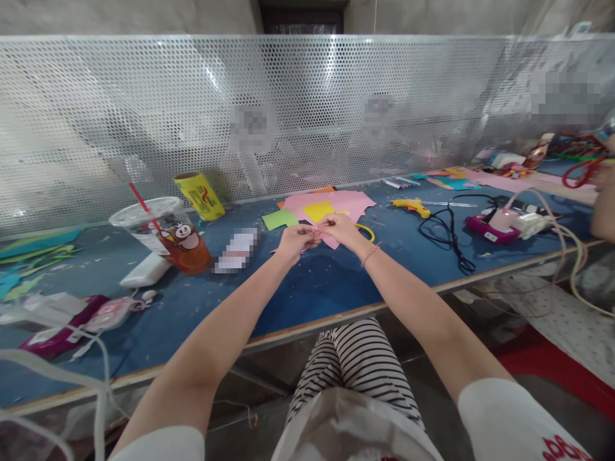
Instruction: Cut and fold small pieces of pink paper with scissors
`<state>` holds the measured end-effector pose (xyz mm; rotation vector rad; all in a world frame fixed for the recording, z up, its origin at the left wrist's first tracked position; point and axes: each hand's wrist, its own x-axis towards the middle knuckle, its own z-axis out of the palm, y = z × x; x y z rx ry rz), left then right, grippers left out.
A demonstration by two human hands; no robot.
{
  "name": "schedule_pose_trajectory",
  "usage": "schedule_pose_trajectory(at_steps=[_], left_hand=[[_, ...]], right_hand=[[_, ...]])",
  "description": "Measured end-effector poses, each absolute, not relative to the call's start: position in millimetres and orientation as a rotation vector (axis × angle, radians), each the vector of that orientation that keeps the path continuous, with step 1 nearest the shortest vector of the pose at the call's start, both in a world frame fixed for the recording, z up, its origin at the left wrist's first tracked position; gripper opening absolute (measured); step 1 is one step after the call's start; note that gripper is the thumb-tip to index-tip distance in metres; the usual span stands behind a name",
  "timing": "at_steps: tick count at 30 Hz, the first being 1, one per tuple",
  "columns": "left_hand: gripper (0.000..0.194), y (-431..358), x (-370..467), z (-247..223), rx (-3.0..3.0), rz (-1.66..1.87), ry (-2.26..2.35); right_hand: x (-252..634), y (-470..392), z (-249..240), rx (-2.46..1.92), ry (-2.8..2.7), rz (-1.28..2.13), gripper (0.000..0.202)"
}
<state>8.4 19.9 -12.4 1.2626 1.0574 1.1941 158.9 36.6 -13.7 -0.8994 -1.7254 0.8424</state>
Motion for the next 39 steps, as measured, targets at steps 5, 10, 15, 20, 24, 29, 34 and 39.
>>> schedule_pose_trajectory(at_steps=[5,10,15,20,24,29,34,39], left_hand=[[0.031,19.0,8.0,-11.2,1.246,1.144,1.061],[0.032,17.8,8.2,-10.6,1.236,1.144,1.059],[0.03,15.4,8.7,-8.4,1.213,1.137,1.061],[0.028,15.7,7.8,-8.3,1.145,1.136,1.052],[0.025,19.6,5.7,-11.7,1.105,1.136,1.016],[0.024,23.1,3.7,-15.6,1.098,1.133,1.008],[0.024,21.6,4.8,-14.4,1.104,1.137,1.015],[0.026,19.3,7.7,-11.7,1.133,1.154,1.046]], right_hand=[[160.4,35.8,-14.3,-0.908,-1.726,0.835,0.026],[160.9,35.5,-14.4,-0.863,-1.72,0.855,0.025],[160.7,33.9,-12.5,-0.844,-1.742,0.874,0.026],[160.9,33.3,-11.1,-0.899,-1.771,0.859,0.029],[159.8,34.8,-12.5,-0.863,-1.745,0.904,0.029],[159.6,36.7,-13.9,-0.882,-1.762,0.868,0.027],[161.8,36.6,-12.8,-0.911,-1.798,0.79,0.029],[162.4,34.9,-10.5,-0.903,-1.818,0.772,0.029]])
